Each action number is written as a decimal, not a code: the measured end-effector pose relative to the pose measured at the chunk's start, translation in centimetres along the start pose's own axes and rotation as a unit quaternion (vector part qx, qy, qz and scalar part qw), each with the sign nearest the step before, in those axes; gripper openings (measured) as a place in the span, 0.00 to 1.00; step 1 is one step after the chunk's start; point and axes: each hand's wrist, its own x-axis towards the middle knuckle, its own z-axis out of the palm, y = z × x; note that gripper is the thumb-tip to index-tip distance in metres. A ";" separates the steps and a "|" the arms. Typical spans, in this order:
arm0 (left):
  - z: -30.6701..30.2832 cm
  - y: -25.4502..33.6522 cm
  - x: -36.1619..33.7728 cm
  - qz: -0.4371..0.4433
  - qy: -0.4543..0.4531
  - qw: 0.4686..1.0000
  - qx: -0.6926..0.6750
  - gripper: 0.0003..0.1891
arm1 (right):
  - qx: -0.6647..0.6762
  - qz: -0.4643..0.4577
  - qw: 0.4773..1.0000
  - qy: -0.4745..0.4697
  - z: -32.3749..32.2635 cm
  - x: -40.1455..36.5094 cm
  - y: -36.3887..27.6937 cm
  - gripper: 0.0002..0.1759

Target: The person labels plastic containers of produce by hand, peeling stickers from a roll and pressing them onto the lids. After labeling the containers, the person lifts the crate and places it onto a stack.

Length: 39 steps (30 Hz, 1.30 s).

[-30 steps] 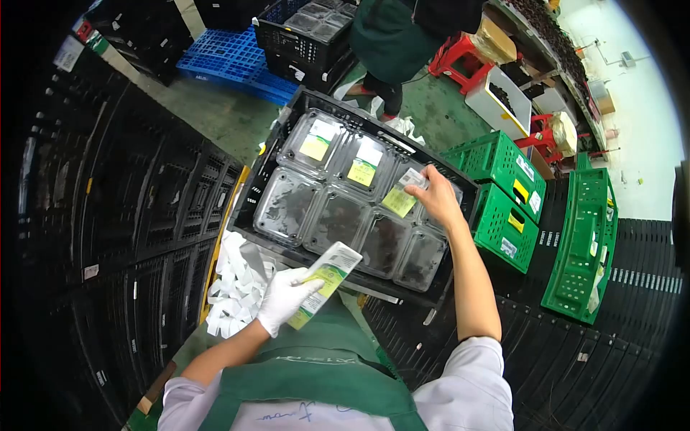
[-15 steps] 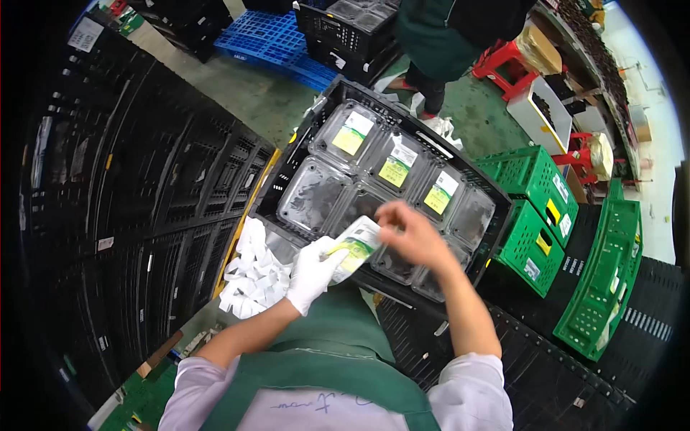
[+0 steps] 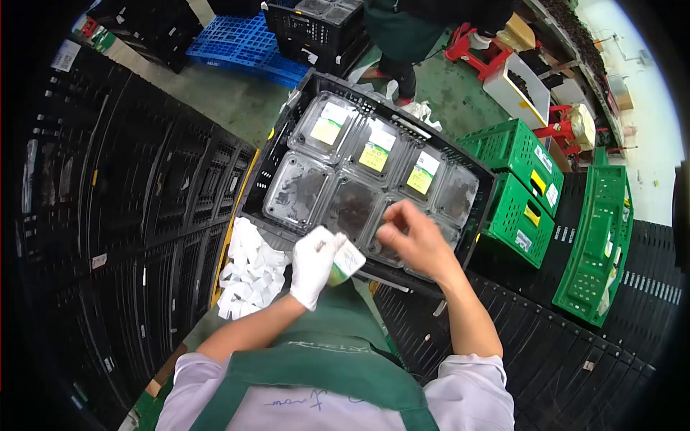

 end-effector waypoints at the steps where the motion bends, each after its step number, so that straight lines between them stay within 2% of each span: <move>1: -0.1 0.5 0.6 0.003 0.014 1.000 0.006 0.10 | -0.021 -0.007 0.999 -0.027 1.1 -0.8 -0.3 0.18; 2: -0.2 0.7 0.9 -0.007 -0.011 1.000 -0.010 0.08 | -0.039 0.009 0.996 -0.085 2.0 -1.3 -0.6 0.23; 3: 0.4 1.1 0.9 -0.004 -0.009 1.000 -0.011 0.08 | -0.046 -0.015 0.996 -0.076 3.5 -1.5 -0.1 0.20; 5: 1.9 2.4 0.5 0.069 0.015 0.986 -0.154 0.07 | -0.003 0.033 0.999 -0.008 4.3 -1.2 0.2 0.16; 7: 1.1 2.7 0.5 0.088 0.015 0.985 -0.148 0.08 | 0.021 0.018 1.000 -0.003 4.1 -0.9 0.8 0.15; 9: -1.2 2.5 0.7 0.023 -0.110 0.994 0.006 0.08 | 0.048 0.010 0.999 0.007 4.1 -0.9 0.8 0.13; 11: -1.1 2.3 0.8 0.020 -0.107 0.994 0.005 0.08 | 0.071 0.083 0.994 -0.028 3.7 -0.9 0.3 0.12; 12: -1.0 2.1 1.0 0.017 -0.100 0.995 0.001 0.07 | 0.069 0.083 0.994 -0.026 3.8 -1.0 0.2 0.12; 14: -0.9 1.6 1.1 0.012 -0.089 0.996 -0.005 0.07 | 0.038 -0.068 0.992 0.102 4.3 -1.0 0.3 0.10; 15: -0.9 1.4 1.1 0.021 -0.105 0.994 0.019 0.07 | 0.036 -0.068 0.992 0.100 4.1 -1.1 0.3 0.10; 17: -0.7 1.3 1.0 0.031 -0.121 0.991 0.044 0.08 | -0.073 -0.121 0.984 0.105 3.3 -0.9 0.3 0.07; 18: -0.4 1.4 0.6 0.050 -0.134 0.990 0.012 0.10 | -0.122 -0.189 0.967 0.120 2.9 -1.0 0.1 0.05; 19: -0.1 1.5 0.3 0.070 -0.149 0.986 -0.020 0.13 | -0.122 -0.187 0.967 0.122 2.0 -0.6 0.5 0.05; 20: -0.6 3.0 -0.6 -0.061 -0.206 0.976 -0.045 0.18 | -0.128 -0.191 0.960 0.156 0.6 0.0 1.1 0.05; 21: -0.6 0.3 -1.0 -0.045 -0.226 0.972 -0.046 0.18 | -0.135 -0.194 0.953 0.191 -1.0 0.6 1.8 0.05; 23: -0.1 -1.7 -2.5 -0.098 -0.240 0.964 -0.060 0.15 | -0.067 -0.089 0.950 0.290 -5.6 1.9 3.5 0.06; 25: -0.2 -4.1 -3.3 -0.104 -0.243 0.964 -0.029 0.14 | -0.110 0.023 0.945 0.309 -10.7 3.5 7.2 0.11; 26: -0.3 -4.8 -3.2 -0.107 -0.235 0.966 0.005 0.14 | -0.173 0.018 0.943 0.283 -12.6 3.9 10.1 0.15; 27: -0.5 -4.4 -2.7 -0.063 -0.228 0.971 0.043 0.13 | -0.235 0.012 0.938 0.255 -14.1 4.4 12.9 0.18; 29: -1.4 -2.7 -1.5 0.011 -0.229 0.968 0.106 0.11 | -0.230 0.067 0.954 0.177 -15.6 5.0 15.9 0.26; 32: -2.1 -1.6 -1.0 -0.061 -0.208 0.975 0.041 0.13 | -0.267 0.072 0.950 0.148 -16.0 6.6 19.6 0.29; 35: -2.5 -2.0 -1.3 -0.038 -0.195 0.980 0.032 0.18 | -0.334 0.067 0.933 0.113 -15.3 8.6 22.6 0.33; 36: -2.4 -1.9 -1.5 -0.055 -0.205 0.977 -0.012 0.25 | -0.394 0.060 0.909 0.126 -14.5 8.7 23.2 0.37; 37: -2.4 -1.7 -1.4 -0.057 -0.198 0.978 -0.009 0.25 | -0.390 0.056 0.911 0.122 -14.1 8.8 23.6 0.37; 39: -2.8 -1.0 -1.7 -0.039 -0.206 0.977 -0.025 0.28 | -0.520 0.102 0.826 0.193 -11.8 8.3 18.1 0.43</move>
